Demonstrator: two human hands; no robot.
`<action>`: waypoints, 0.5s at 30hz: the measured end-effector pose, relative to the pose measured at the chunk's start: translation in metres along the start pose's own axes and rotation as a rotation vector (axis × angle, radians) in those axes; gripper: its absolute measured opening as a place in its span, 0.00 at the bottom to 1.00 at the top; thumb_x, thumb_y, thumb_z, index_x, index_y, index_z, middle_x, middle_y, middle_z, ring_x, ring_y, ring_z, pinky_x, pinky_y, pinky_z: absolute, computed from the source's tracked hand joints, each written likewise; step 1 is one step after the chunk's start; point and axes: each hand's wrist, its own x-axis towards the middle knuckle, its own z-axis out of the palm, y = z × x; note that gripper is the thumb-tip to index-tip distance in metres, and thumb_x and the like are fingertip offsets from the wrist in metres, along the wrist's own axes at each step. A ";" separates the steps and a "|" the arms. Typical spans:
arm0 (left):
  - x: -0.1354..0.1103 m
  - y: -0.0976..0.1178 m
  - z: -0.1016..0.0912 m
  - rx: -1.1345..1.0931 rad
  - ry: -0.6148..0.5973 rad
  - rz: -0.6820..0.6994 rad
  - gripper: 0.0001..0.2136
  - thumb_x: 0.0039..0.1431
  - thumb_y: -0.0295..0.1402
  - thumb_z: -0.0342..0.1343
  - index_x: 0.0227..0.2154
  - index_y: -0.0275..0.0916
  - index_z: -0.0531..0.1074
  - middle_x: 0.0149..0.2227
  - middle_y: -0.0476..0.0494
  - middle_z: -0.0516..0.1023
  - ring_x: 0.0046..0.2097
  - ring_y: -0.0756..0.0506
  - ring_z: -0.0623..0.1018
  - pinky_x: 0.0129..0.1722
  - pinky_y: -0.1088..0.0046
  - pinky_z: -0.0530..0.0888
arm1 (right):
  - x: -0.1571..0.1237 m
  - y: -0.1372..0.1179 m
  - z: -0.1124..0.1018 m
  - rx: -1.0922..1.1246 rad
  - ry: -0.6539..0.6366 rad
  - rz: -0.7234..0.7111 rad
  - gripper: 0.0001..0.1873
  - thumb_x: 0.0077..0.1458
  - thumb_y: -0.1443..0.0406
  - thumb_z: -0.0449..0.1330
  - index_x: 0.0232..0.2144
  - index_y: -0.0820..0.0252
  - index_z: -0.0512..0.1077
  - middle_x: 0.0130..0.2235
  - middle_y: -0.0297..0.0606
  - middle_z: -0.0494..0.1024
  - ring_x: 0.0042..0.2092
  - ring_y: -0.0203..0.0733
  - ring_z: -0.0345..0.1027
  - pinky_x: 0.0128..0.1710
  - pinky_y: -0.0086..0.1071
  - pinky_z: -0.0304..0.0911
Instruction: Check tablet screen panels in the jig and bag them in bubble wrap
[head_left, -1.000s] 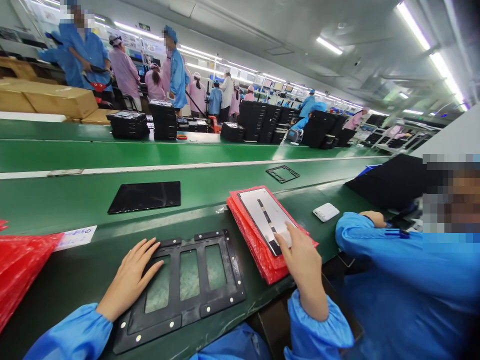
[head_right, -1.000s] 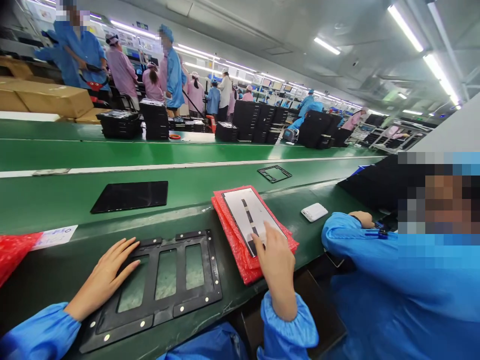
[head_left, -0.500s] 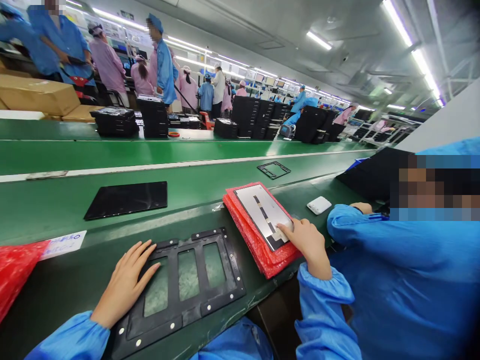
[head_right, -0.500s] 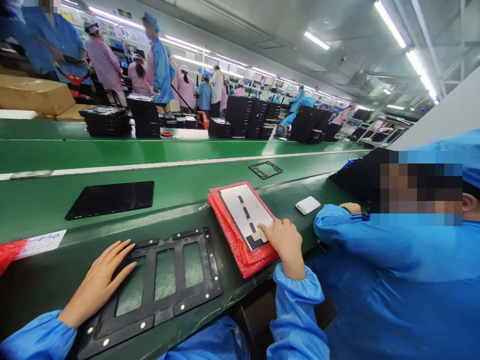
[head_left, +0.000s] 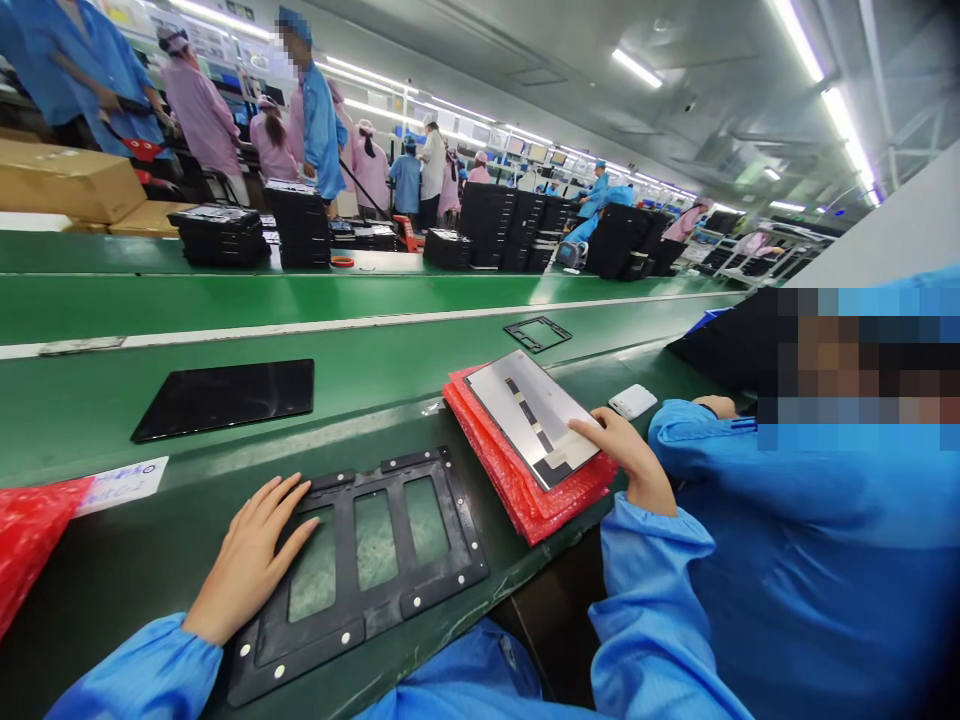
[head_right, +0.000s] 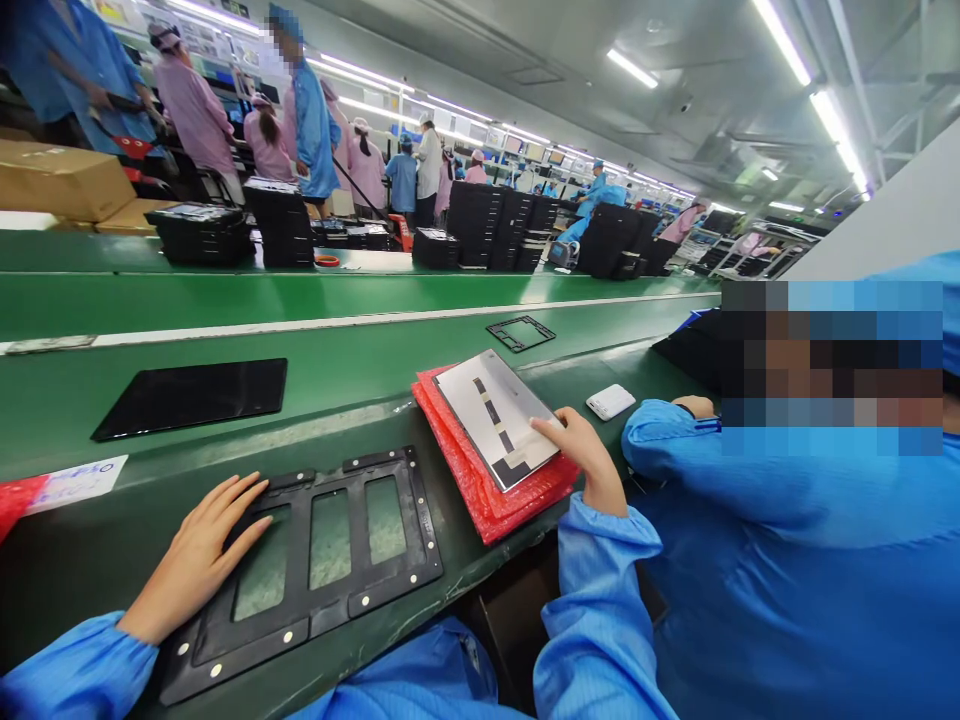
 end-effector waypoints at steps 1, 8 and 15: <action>0.000 0.000 0.000 0.000 -0.001 0.000 0.26 0.63 0.47 0.46 0.61 0.43 0.61 0.65 0.42 0.61 0.67 0.37 0.56 0.64 0.51 0.58 | -0.001 -0.002 -0.001 0.077 0.016 -0.007 0.20 0.46 0.48 0.61 0.30 0.59 0.70 0.30 0.37 0.74 0.33 0.44 0.69 0.33 0.34 0.63; 0.003 -0.001 -0.002 -0.123 0.009 -0.009 0.26 0.62 0.48 0.47 0.60 0.43 0.63 0.65 0.41 0.63 0.68 0.37 0.56 0.65 0.50 0.56 | -0.035 -0.027 0.001 0.520 0.093 -0.016 0.27 0.48 0.47 0.59 0.43 0.59 0.69 0.27 0.33 0.74 0.25 0.38 0.68 0.25 0.31 0.64; 0.007 0.053 -0.065 -0.562 0.090 -0.236 0.32 0.58 0.49 0.53 0.64 0.50 0.55 0.62 0.42 0.66 0.63 0.38 0.66 0.62 0.54 0.63 | -0.107 -0.066 0.052 0.945 -0.284 0.109 0.15 0.41 0.54 0.70 0.28 0.58 0.75 0.26 0.36 0.75 0.22 0.36 0.64 0.19 0.29 0.59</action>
